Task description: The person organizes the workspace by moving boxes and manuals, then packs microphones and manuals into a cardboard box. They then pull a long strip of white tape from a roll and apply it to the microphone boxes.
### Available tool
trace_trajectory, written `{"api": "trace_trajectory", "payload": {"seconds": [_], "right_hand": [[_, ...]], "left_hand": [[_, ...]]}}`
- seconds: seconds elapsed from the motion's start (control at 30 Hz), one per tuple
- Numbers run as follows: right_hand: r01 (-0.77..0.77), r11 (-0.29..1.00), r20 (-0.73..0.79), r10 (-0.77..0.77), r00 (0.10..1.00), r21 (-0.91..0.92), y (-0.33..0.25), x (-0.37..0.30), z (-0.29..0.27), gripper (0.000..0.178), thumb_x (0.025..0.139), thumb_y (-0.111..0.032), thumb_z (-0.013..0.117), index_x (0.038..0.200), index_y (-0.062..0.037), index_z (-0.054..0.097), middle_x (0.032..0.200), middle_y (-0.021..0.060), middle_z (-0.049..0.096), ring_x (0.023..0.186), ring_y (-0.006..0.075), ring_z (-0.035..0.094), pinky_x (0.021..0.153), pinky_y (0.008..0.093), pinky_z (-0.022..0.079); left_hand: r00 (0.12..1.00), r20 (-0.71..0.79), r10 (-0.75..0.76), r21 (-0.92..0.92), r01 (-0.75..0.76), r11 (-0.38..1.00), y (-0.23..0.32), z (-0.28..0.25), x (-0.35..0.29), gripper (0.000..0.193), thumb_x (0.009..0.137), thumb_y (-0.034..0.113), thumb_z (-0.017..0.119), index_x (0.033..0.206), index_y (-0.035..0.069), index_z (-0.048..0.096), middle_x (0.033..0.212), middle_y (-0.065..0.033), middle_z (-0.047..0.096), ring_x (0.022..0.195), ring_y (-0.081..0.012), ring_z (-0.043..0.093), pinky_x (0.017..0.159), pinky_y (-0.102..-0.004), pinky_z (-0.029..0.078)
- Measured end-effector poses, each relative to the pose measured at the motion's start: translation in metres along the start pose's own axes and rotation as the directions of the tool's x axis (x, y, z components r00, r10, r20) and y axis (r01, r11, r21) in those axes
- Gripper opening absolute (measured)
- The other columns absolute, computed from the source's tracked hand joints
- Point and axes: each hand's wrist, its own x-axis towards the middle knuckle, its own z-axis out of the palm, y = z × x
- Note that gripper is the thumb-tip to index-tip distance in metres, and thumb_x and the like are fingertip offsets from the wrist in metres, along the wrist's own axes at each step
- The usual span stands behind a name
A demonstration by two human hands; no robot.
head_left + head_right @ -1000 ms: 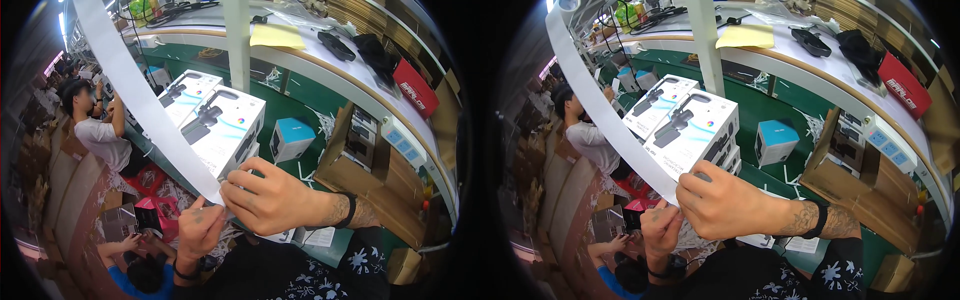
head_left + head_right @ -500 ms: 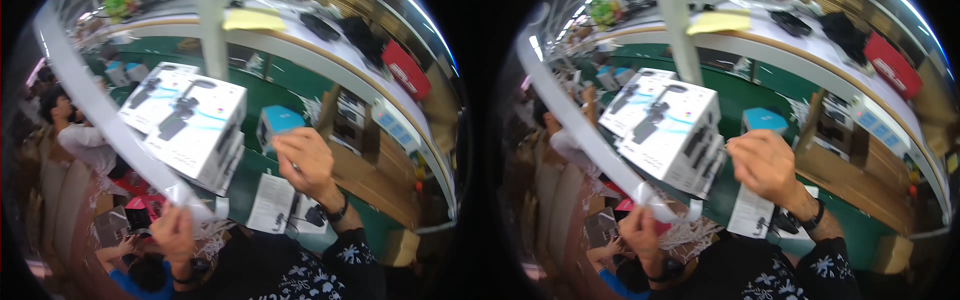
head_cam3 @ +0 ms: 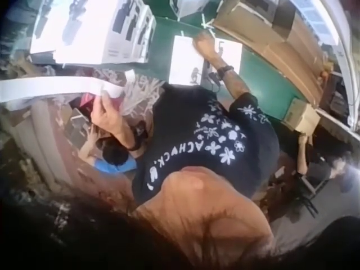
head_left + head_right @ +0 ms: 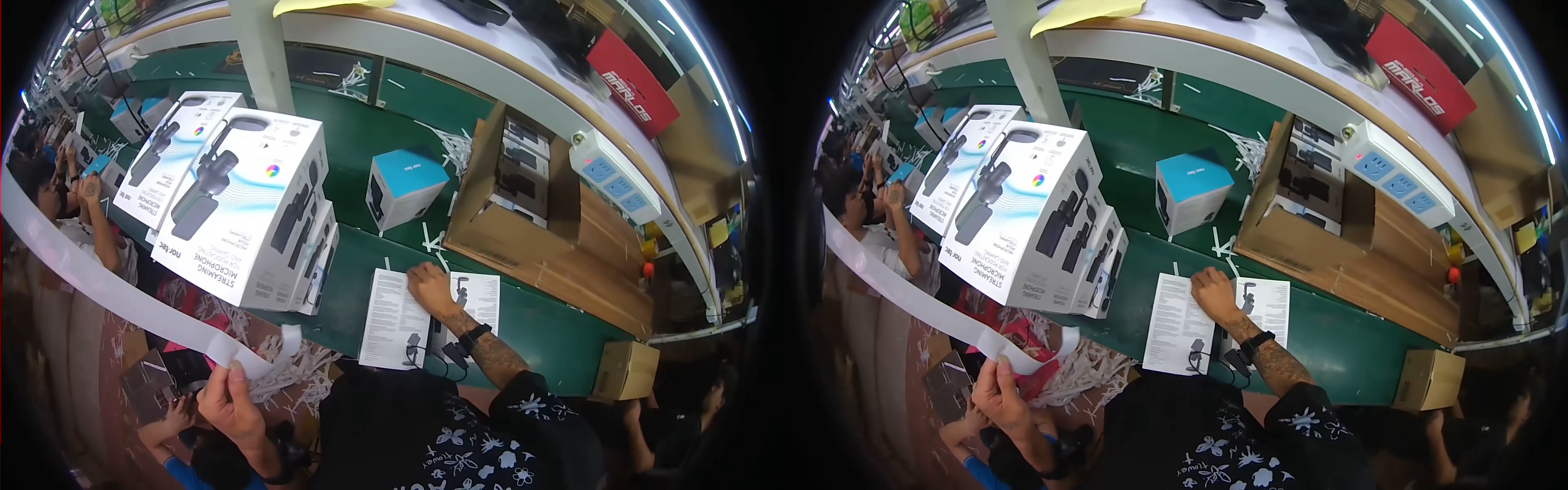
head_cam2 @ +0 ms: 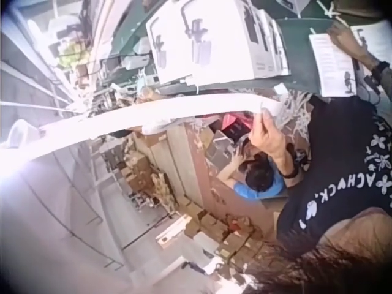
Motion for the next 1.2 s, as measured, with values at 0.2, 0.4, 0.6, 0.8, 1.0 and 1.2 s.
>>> {"api": "trace_trajectory", "payload": {"seconds": [0.2,0.4,0.6,0.8,1.0,1.2], "right_hand": [[0.103,0.979,0.176,-0.135,0.975,0.178,0.028,0.013,-0.012,0.014,0.080,-0.011,0.060,0.087,-0.0022,0.068,0.089,0.0111,0.067,0.089,0.0290,0.061,0.076,0.0377,0.049],[-0.301,0.845,0.348,0.148,0.926,0.441,0.004,0.025,0.008,0.023,0.092,-0.016,0.052,0.092,-0.0010,0.069,0.101,0.0196,0.066,0.094,0.0391,0.062,0.084,0.0455,0.051],[0.351,0.904,0.343,-0.419,0.841,0.243,-0.021,0.044,-0.008,0.072,0.085,-0.053,0.059,0.134,-0.0001,0.050,0.139,0.0231,0.047,0.124,0.0419,0.047,0.104,0.0558,0.035],[0.222,0.975,0.574,-0.191,0.797,0.015,-0.030,0.056,-0.014,0.078,0.084,-0.068,0.052,0.116,0.0020,0.062,0.126,0.0239,0.057,0.121,0.0385,0.051,0.102,0.0612,0.032],[-0.417,0.834,0.695,0.538,0.476,-0.360,-0.040,0.034,-0.034,0.073,0.097,-0.058,0.029,0.101,0.0038,0.069,0.103,0.0255,0.067,0.103,0.0416,0.063,0.094,0.0517,0.045],[-0.112,0.982,0.820,0.190,0.540,-0.154,-0.068,-0.002,-0.056,0.047,0.097,-0.041,0.042,0.098,-0.0031,0.071,0.097,0.0217,0.069,0.091,0.0398,0.067,0.078,0.0485,0.053]], "left_hand": [[1.000,0.002,0.011,0.017,-0.011,1.000,-0.005,0.005,0.009,0.020,0.090,0.003,0.060,0.102,-0.012,0.064,0.063,-0.0029,0.056,0.057,-0.0046,0.045,0.051,-0.0217,0.035],[1.000,0.029,0.002,0.159,-0.006,0.987,0.002,-0.011,0.006,0.019,0.092,0.009,0.060,0.098,-0.008,0.065,0.070,0.0005,0.058,0.061,-0.0065,0.048,0.054,-0.0227,0.037],[0.984,0.119,-0.130,-0.221,0.154,0.963,-0.009,-0.003,0.001,0.014,0.091,0.004,0.059,0.095,-0.007,0.067,0.084,-0.0109,0.073,0.073,-0.0099,0.064,0.067,-0.0231,0.051],[0.976,0.078,-0.202,-0.449,0.216,0.867,0.000,-0.011,0.004,0.019,0.094,0.006,0.059,0.103,-0.010,0.064,0.084,-0.0132,0.072,0.074,-0.0136,0.067,0.069,-0.0245,0.053],[0.970,0.137,-0.201,-0.576,0.243,0.781,0.005,-0.030,0.010,0.021,0.095,0.005,0.056,0.109,-0.011,0.061,0.089,-0.0183,0.072,0.080,-0.0185,0.070,0.074,-0.0268,0.055],[0.965,0.220,-0.141,-0.601,0.248,0.760,0.009,-0.033,0.007,0.025,0.095,0.002,0.054,0.115,-0.013,0.057,0.091,-0.0195,0.071,0.082,-0.0200,0.070,0.077,-0.0275,0.055]]}}
